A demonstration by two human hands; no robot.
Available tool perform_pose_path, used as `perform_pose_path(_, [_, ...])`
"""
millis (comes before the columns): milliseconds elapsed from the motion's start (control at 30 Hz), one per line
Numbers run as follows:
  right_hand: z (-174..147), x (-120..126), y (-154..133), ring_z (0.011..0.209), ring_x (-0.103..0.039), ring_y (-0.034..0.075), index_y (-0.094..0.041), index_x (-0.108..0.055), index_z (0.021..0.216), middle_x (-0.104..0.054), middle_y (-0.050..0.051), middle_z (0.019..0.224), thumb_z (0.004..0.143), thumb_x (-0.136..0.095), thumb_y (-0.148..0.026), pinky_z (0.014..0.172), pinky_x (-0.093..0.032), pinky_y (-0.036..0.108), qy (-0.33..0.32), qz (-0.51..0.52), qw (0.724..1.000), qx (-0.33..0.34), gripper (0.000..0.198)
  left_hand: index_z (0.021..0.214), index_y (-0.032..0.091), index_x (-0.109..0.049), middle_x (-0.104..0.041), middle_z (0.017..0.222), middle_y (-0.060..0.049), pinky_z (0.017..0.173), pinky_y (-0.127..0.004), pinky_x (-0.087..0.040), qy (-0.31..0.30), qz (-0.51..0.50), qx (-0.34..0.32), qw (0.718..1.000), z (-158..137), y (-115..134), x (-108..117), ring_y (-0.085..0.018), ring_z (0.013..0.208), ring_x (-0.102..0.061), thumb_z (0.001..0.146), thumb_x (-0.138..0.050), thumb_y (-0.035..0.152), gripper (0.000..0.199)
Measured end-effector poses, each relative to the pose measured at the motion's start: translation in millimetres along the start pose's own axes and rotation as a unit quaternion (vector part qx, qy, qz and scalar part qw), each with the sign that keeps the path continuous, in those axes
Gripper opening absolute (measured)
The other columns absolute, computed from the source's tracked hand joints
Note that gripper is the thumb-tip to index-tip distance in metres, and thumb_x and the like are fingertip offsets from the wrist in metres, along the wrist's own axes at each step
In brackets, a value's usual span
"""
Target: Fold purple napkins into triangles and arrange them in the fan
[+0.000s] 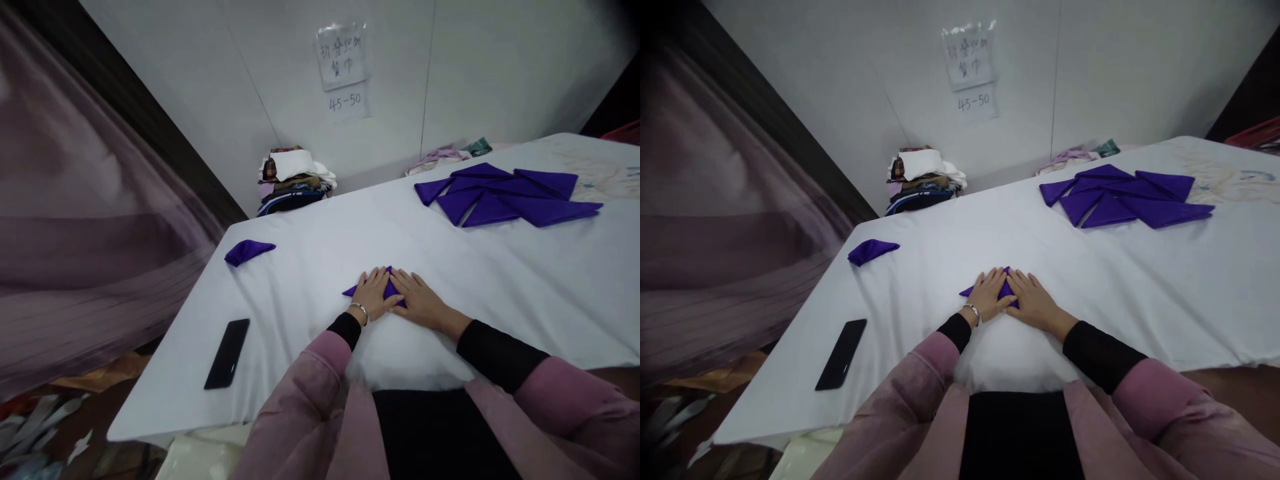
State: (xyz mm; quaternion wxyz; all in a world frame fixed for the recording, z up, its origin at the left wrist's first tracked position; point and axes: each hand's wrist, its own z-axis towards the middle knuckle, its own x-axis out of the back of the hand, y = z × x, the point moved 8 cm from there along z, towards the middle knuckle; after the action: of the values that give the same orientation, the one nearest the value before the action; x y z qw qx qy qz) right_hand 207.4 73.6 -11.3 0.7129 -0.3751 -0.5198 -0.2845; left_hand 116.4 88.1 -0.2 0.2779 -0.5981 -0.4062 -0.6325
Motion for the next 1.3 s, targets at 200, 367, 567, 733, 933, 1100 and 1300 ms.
perform_pose_path(200, [-32, 6, 11, 0.136, -0.020, 0.028, -0.017, -0.013, 0.146, -0.025, 0.013, 0.148, 0.084, -0.030, -0.067, 0.109, -0.016, 0.049, -0.015, -0.022, 1.000, 0.012, 0.082, 0.144, 0.019, -0.020, -0.021, 0.151, -0.007, 0.112, -0.047, -0.012, 0.007, -0.002, -0.001, 1.000, 2, 1, 0, -0.024, 0.139, -0.014, 0.085, -0.024, 0.066, 0.076])
perform_pose_path(367, [-60, 13, 19, 0.136, -0.019, 0.028, -0.018, -0.015, 0.146, -0.023, 0.013, 0.149, 0.086, -0.030, -0.065, 0.108, -0.015, 0.053, -0.023, -0.030, 0.999, 0.007, 0.078, 0.143, 0.017, -0.022, -0.022, 0.150, -0.009, 0.112, -0.048, -0.013, 0.019, 0.001, -0.002, 1.000, 3, -1, -1, -0.024, 0.138, -0.015, 0.084, -0.023, 0.067, 0.077])
perform_pose_path(567, [-84, 33, 39, 0.135, -0.025, 0.028, -0.023, -0.030, 0.143, -0.029, 0.007, 0.147, 0.087, -0.032, -0.059, 0.109, -0.021, 0.050, -0.057, 0.122, 0.989, -0.066, 0.066, 0.143, 0.018, -0.023, -0.020, 0.151, -0.007, 0.112, -0.049, -0.012, 0.005, 0.008, 0.007, 1.000, 5, -2, -2, -0.024, 0.139, -0.015, 0.085, -0.026, 0.065, 0.074])
perform_pose_path(733, [-102, 49, 62, 0.107, -0.057, 0.026, -0.022, -0.061, 0.115, -0.062, 0.007, 0.119, 0.084, -0.043, -0.051, 0.090, -0.046, 0.040, 0.020, 0.348, 0.904, -0.247, 0.046, 0.143, 0.020, -0.022, -0.020, 0.151, -0.007, 0.112, -0.049, -0.011, 0.001, 0.004, 0.009, 1.000, 5, -2, -1, -0.025, 0.139, -0.014, 0.085, -0.027, 0.064, 0.072])
perform_pose_path(933, [-87, 40, 41, 0.062, -0.058, 0.015, -0.018, -0.065, 0.091, -0.064, 0.001, 0.068, 0.078, -0.052, -0.042, 0.057, -0.045, 0.027, -0.026, 0.378, 0.887, -0.264, 0.030, 0.143, 0.020, -0.022, -0.020, 0.151, -0.007, 0.112, -0.049, -0.011, 0.001, -0.001, 0.010, 1.000, 6, -3, -1, -0.025, 0.139, -0.015, 0.085, -0.027, 0.064, 0.073])
perform_pose_path(1100, [-72, 27, 38, 0.044, -0.047, 0.010, -0.018, -0.059, 0.080, -0.060, 0.000, 0.064, 0.080, -0.049, -0.044, 0.043, -0.037, 0.023, -0.075, 0.378, 0.878, -0.283, 0.028, 0.143, 0.019, -0.020, -0.018, 0.152, -0.006, 0.112, -0.050, -0.011, -0.001, 0.001, 0.009, 1.000, 7, -3, -2, -0.024, 0.139, -0.014, 0.088, -0.028, 0.058, 0.068])
perform_pose_path(1300, [-60, 24, 40, 0.044, -0.050, 0.012, -0.019, -0.058, 0.067, -0.058, -0.001, 0.054, 0.079, -0.049, -0.033, 0.047, -0.036, 0.025, -0.138, 0.286, 0.912, -0.260, 0.020, 0.143, 0.021, -0.021, -0.019, 0.151, -0.006, 0.112, -0.049, -0.011, -0.002, 0.002, 0.016, 1.000, 8, -4, -4, -0.024, 0.139, -0.014, 0.088, -0.030, 0.054, 0.065])
